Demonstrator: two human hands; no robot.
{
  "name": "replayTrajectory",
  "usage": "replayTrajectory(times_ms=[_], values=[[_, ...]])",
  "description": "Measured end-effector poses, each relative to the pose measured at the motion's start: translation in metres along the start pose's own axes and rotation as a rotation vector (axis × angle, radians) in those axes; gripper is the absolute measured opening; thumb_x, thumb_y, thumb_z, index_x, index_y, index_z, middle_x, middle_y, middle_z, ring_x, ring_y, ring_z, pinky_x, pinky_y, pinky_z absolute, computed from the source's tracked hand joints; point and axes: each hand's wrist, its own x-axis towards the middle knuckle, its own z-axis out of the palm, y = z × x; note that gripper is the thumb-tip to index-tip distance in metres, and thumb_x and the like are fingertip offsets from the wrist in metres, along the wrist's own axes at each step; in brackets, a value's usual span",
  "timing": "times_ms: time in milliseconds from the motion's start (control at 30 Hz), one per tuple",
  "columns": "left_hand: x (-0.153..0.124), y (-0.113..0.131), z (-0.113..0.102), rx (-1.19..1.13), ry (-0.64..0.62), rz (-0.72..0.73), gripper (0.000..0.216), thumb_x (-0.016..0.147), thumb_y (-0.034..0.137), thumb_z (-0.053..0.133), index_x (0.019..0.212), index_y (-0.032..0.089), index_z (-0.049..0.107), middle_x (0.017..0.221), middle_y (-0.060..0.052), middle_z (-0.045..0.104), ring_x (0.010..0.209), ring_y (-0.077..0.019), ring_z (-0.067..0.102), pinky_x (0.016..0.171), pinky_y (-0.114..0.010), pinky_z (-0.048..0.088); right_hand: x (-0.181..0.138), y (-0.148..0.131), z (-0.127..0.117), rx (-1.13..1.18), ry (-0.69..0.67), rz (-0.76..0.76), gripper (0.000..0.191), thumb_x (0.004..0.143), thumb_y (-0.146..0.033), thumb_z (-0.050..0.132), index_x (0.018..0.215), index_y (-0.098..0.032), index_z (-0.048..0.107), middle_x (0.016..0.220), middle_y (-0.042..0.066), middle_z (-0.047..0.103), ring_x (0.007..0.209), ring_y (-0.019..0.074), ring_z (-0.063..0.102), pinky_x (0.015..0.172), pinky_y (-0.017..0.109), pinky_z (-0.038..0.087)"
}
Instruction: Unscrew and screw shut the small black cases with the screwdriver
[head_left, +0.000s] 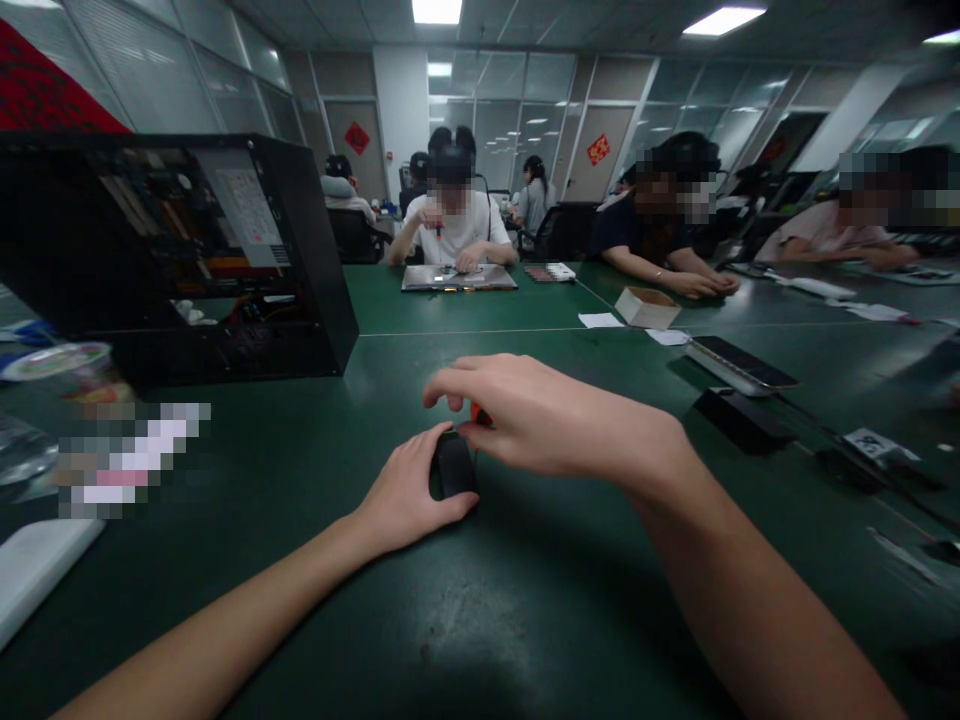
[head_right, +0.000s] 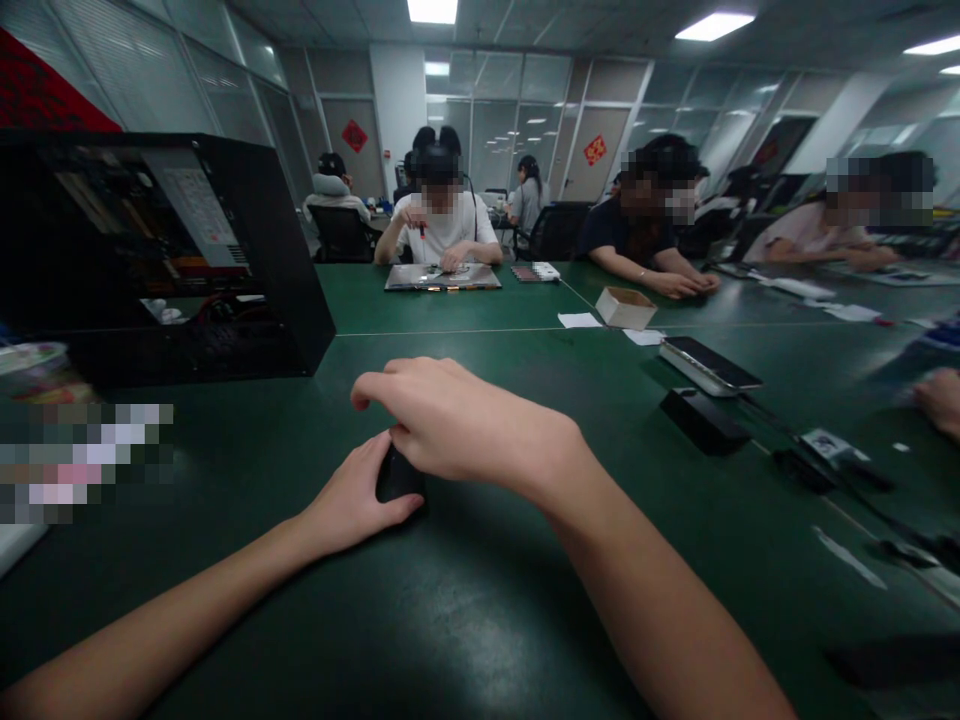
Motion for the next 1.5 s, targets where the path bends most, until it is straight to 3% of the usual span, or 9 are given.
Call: replayTrajectory(times_ms=[167, 367, 667, 833, 1000, 1133, 1233, 1367, 1500], values=[[-0.001, -0.001, 0.0, 0.016, -0.028, -0.029, 0.09, 0.077, 0.054, 0.075, 0.15, 0.016, 0.039, 0.151, -0.019, 0.051, 0.136, -0.04, 0.05, 0.113, -0.057, 0.04, -0.007, 0.004, -0.01, 0.028, -0.023, 0.099, 0.026, 0.087, -0.015, 0.067, 0.113, -0.015, 0.068, 0.102, 0.008, 0.073, 0.089, 0.0199, 0.065, 0.072, 0.028, 0.043], [-0.001, -0.003, 0.0, 0.015, -0.022, -0.013, 0.092, 0.077, 0.056, 0.075, 0.151, 0.016, 0.038, 0.151, -0.019, 0.051, 0.136, -0.0403, 0.051, 0.113, -0.057, 0.041, 0.003, 0.007, -0.007, 0.125, 0.168, 0.087, 0.017, 0.087, -0.015, 0.069, 0.105, -0.014, 0.071, 0.093, 0.005, 0.073, 0.085, 0.0154, 0.066, 0.073, 0.025, 0.044], [-0.001, -0.002, 0.0, 0.023, -0.014, 0.012, 0.09, 0.077, 0.057, 0.074, 0.15, 0.016, 0.04, 0.149, -0.019, 0.053, 0.133, -0.0407, 0.053, 0.112, -0.057, 0.042, 0.012, 0.014, 0.008, 0.09, 0.067, 0.108, 0.018, 0.089, -0.015, 0.066, 0.106, -0.014, 0.071, 0.096, 0.007, 0.074, 0.087, 0.0172, 0.067, 0.075, 0.027, 0.044], [0.0, -0.001, -0.001, 0.011, -0.009, 0.023, 0.089, 0.077, 0.055, 0.075, 0.149, 0.015, 0.04, 0.148, -0.019, 0.053, 0.132, -0.0398, 0.054, 0.112, -0.056, 0.042, 0.016, 0.015, 0.011, 0.073, 0.068, 0.155, 0.018, 0.094, -0.026, 0.065, 0.105, -0.013, 0.071, 0.088, 0.007, 0.073, 0.079, 0.0165, 0.066, 0.07, 0.026, 0.042], [0.001, -0.001, -0.001, -0.01, 0.001, 0.04, 0.083, 0.077, 0.051, 0.076, 0.144, 0.014, 0.044, 0.143, -0.019, 0.057, 0.129, -0.0388, 0.056, 0.11, -0.054, 0.044, 0.017, 0.014, 0.016, 0.093, 0.168, 0.07, 0.029, 0.086, -0.005, 0.059, 0.114, -0.011, 0.066, 0.105, 0.009, 0.07, 0.094, 0.017, 0.063, 0.081, 0.027, 0.043], [0.001, -0.001, -0.001, -0.019, 0.004, 0.037, 0.084, 0.077, 0.051, 0.077, 0.145, 0.016, 0.044, 0.143, -0.018, 0.058, 0.128, -0.0395, 0.056, 0.109, -0.055, 0.044, 0.012, 0.012, 0.014, 0.066, 0.115, 0.036, 0.023, 0.086, -0.005, 0.059, 0.106, -0.013, 0.068, 0.107, 0.009, 0.066, 0.092, 0.0162, 0.06, 0.08, 0.026, 0.042], [0.001, -0.001, 0.0, -0.018, -0.003, 0.029, 0.08, 0.078, 0.052, 0.075, 0.144, 0.018, 0.045, 0.141, -0.017, 0.059, 0.126, -0.0401, 0.058, 0.108, -0.056, 0.045, 0.012, 0.007, 0.012, -0.003, 0.077, 0.07, 0.012, 0.091, -0.017, 0.062, 0.1, -0.014, 0.07, 0.101, 0.008, 0.066, 0.087, 0.0175, 0.059, 0.074, 0.028, 0.039], [0.0, 0.0, -0.002, -0.015, 0.004, 0.024, 0.078, 0.078, 0.051, 0.075, 0.142, 0.019, 0.045, 0.138, -0.017, 0.061, 0.124, -0.0401, 0.059, 0.106, -0.056, 0.046, 0.013, 0.002, 0.01, -0.009, 0.078, 0.07, 0.017, 0.092, -0.011, 0.055, 0.101, -0.013, 0.069, 0.099, 0.008, 0.068, 0.088, 0.0183, 0.059, 0.075, 0.029, 0.039], [0.0, 0.001, -0.003, -0.028, -0.004, 0.019, 0.068, 0.077, 0.051, 0.075, 0.133, 0.02, 0.052, 0.131, -0.014, 0.065, 0.12, -0.0399, 0.061, 0.102, -0.055, 0.049, 0.006, -0.004, 0.004, 0.038, -0.038, -0.002, 0.024, 0.088, -0.006, 0.056, 0.106, -0.016, 0.067, 0.11, 0.008, 0.065, 0.091, 0.0173, 0.059, 0.074, 0.027, 0.039]])
